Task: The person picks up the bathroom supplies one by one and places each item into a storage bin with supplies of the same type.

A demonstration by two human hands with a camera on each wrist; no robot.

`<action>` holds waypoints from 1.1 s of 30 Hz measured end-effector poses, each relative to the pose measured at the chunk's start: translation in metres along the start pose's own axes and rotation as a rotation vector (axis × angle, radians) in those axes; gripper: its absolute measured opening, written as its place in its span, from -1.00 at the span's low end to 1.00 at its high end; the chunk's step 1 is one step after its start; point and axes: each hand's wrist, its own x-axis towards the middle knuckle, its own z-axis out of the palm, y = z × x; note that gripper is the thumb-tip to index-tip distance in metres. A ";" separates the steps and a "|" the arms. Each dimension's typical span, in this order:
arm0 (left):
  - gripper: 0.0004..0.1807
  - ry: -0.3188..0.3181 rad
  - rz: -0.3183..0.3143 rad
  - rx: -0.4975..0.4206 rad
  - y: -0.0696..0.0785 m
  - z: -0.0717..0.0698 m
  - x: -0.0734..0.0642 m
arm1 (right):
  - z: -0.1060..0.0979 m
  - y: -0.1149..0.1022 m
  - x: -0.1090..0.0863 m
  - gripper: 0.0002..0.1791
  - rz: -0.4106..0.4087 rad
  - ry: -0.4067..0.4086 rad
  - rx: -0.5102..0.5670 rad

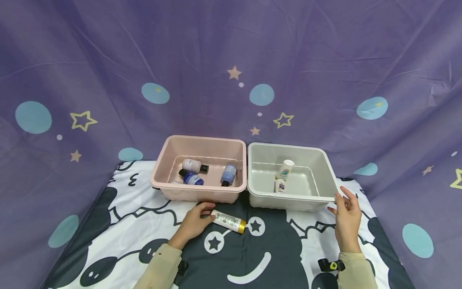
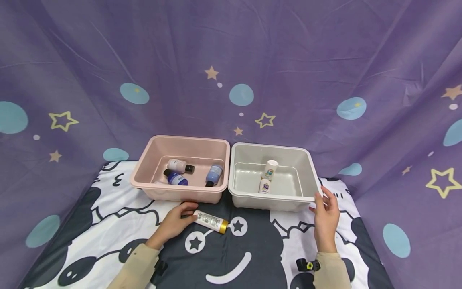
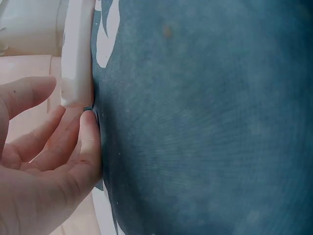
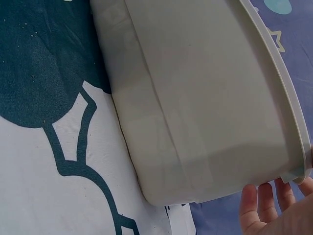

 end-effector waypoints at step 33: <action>-0.47 -0.071 0.066 0.002 0.007 -0.006 -0.006 | 0.000 0.000 0.000 -0.51 0.010 -0.010 -0.010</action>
